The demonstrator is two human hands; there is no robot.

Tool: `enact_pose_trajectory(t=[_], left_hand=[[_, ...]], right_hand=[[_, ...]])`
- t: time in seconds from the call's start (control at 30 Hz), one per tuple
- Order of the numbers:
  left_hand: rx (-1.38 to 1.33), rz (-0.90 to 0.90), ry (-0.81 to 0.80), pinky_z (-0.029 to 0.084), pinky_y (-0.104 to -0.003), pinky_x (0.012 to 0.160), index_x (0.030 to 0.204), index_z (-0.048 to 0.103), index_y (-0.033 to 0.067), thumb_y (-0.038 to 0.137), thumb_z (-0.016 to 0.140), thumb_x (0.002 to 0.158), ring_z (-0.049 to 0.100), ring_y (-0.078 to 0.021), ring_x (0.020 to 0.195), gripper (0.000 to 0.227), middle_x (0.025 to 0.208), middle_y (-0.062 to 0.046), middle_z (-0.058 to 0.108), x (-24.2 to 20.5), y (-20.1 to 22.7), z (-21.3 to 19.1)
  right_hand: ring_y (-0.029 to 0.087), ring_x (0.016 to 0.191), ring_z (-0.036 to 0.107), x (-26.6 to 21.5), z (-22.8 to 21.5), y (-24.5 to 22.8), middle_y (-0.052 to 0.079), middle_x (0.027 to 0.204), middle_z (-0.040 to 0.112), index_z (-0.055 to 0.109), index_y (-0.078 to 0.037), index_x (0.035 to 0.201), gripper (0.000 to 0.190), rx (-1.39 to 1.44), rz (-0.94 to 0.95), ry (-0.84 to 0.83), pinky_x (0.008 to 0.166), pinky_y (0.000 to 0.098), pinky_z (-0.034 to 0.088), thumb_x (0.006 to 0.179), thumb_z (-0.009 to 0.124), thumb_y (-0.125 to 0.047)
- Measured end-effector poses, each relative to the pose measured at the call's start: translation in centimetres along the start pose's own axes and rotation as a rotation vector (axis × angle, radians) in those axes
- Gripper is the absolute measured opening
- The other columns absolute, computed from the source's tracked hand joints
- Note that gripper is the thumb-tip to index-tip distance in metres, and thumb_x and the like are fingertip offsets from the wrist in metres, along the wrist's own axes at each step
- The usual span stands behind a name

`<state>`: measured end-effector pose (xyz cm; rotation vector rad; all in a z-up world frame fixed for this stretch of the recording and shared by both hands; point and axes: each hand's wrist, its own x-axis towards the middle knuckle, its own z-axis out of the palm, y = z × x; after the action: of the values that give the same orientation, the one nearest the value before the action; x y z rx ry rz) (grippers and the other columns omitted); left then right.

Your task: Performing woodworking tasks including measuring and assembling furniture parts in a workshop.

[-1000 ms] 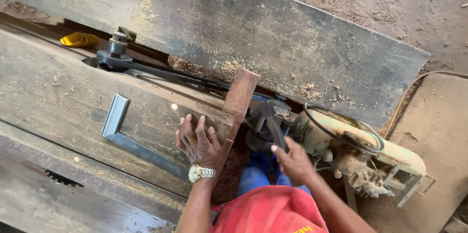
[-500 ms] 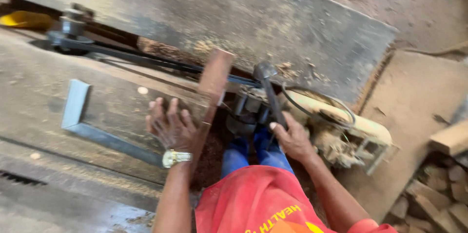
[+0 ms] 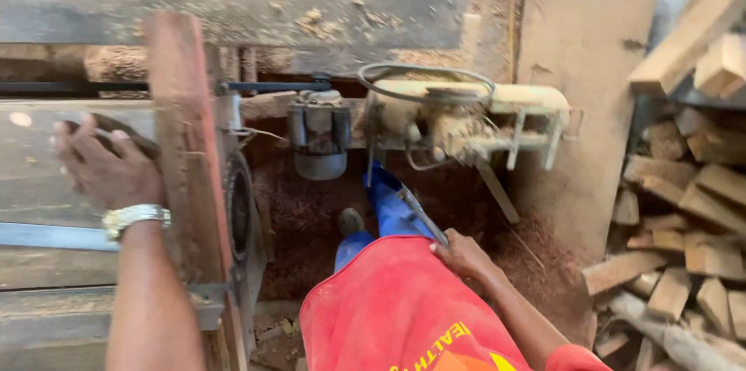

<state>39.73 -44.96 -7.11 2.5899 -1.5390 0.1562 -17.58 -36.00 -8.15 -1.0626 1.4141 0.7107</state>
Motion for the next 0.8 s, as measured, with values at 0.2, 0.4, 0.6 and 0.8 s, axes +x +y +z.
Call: enact_pose_trajectory(t=[0.2,0.4,0.6,0.8], left_hand=[[-0.321,0.189,-0.212,0.043,-0.046,0.12,0.117,0.067,0.006,-0.001,0.066,0.102,0.057,-0.0363,0.138,0.017,0.122,-0.016,0.066,-8.3,9.8,-7.7],[-0.831,0.604,-0.725,0.054,-0.044,0.091,0.105,0.068,0.0043,0.003,0.07,0.083,0.066,-0.0351,0.101,0.022,0.102,-0.016,0.07,-29.6,14.9,-7.1],[-0.391,0.291,-1.396,0.051,-0.04,0.103,0.126,0.069,0.012,0.041,0.067,0.089,0.065,-0.0331,0.12,0.047,0.127,-0.016,0.07,-48.4,0.9,1.0],[-0.324,-0.492,-1.719,0.041,-0.041,0.114,0.137,0.064,0.0047,0.058,0.056,0.093,0.058,-0.0291,0.135,0.07,0.143,-0.014,0.065,-51.9,-4.9,-0.5]], right_hand=[[0.033,0.063,0.071,-0.9,11.2,15.6,0.023,0.079,0.071,0.062,-0.004,0.112,0.049,0.4,0.337,0.117,0.056,0.0444,0.056,0.097,0.059,-0.051],[0.018,0.046,0.052,-6.5,23.5,25.0,0.006,0.063,0.058,0.053,-0.007,0.099,0.022,1.073,0.512,0.172,0.04,0.0349,0.044,0.102,0.057,-0.028],[0.028,0.047,0.058,-5.3,38.4,35.4,0.02,0.064,0.063,0.064,0.005,0.07,0.05,0.871,0.582,-0.183,0.047,0.0446,0.047,0.1,0.069,-0.034],[0.04,0.097,0.069,-2.0,53.7,39.3,0.03,0.097,0.07,0.073,0.007,0.097,0.067,0.508,0.369,0.095,0.082,0.0466,0.055,0.094,0.061,-0.059]])
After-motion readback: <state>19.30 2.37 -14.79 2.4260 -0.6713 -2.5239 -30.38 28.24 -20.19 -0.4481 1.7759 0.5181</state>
